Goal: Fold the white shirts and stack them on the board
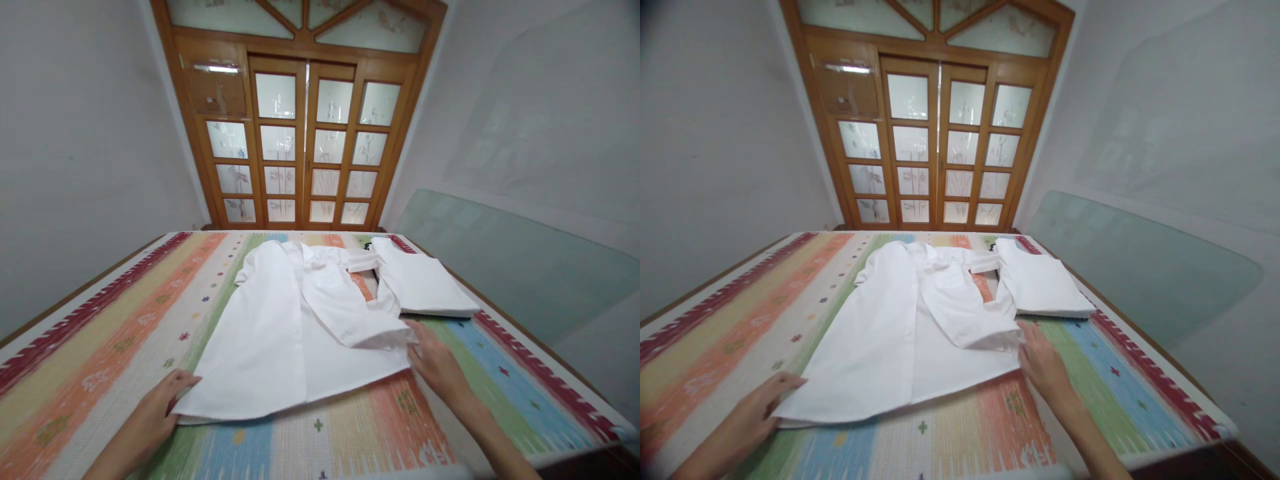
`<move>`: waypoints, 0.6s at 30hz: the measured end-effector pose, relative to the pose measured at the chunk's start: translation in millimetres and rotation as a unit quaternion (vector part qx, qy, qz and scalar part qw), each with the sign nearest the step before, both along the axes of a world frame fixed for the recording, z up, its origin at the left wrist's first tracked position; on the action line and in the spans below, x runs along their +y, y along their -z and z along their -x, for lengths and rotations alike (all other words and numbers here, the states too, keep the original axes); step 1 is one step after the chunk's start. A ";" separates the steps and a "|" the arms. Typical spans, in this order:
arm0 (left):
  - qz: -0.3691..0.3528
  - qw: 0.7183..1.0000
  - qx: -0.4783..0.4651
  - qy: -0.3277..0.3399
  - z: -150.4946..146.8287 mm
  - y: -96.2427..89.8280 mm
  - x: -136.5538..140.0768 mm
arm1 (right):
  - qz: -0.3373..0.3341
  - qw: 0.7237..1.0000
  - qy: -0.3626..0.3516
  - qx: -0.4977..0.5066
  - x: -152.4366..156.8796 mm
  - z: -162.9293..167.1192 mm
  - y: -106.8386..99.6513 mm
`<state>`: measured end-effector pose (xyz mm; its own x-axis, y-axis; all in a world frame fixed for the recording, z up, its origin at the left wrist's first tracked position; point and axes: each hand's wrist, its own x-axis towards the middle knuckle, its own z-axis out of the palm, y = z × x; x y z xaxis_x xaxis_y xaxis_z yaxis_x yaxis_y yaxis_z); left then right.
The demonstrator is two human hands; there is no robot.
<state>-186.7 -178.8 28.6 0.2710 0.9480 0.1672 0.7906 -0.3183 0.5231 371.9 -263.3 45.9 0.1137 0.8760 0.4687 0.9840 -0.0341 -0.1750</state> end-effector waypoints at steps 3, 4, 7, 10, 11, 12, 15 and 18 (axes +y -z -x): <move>0.015 0.999 0.037 0.037 7.9 9.2 -8.7 | -0.010 0.998 0.007 -0.061 0.5 4.3 13.0; 0.015 0.998 0.051 0.036 8.4 6.7 -11.3 | -0.013 0.997 0.003 -0.071 1.3 5.6 14.3; 0.008 0.996 0.066 0.051 -3.5 -17.8 -15.8 | -0.027 0.997 -0.029 -0.059 4.9 8.8 11.0; 0.043 0.993 0.029 0.102 -43.3 -52.2 -15.3 | -0.049 0.997 -0.064 -0.016 10.0 13.1 3.4; 0.076 0.989 0.005 0.125 -62.5 -60.7 -14.3 | -0.059 0.996 -0.069 -0.002 12.2 14.9 1.1; 0.115 0.982 -0.023 0.145 -83.8 -66.2 -13.0 | -0.070 0.995 -0.072 0.013 14.5 16.8 -1.0; 0.215 0.954 -0.139 0.158 -152.9 -61.5 -5.8 | -0.110 0.988 -0.085 0.063 22.0 22.7 -5.9; 0.345 0.887 -0.269 0.145 -216.6 -38.4 5.9 | -0.119 0.982 -0.092 0.111 27.3 28.3 -10.0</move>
<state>29.8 -172.9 67.0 0.5772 0.7786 -0.2462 0.3042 0.0748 0.9497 343.6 -236.0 55.9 0.0872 0.7599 0.6442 0.9060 0.2083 -0.3684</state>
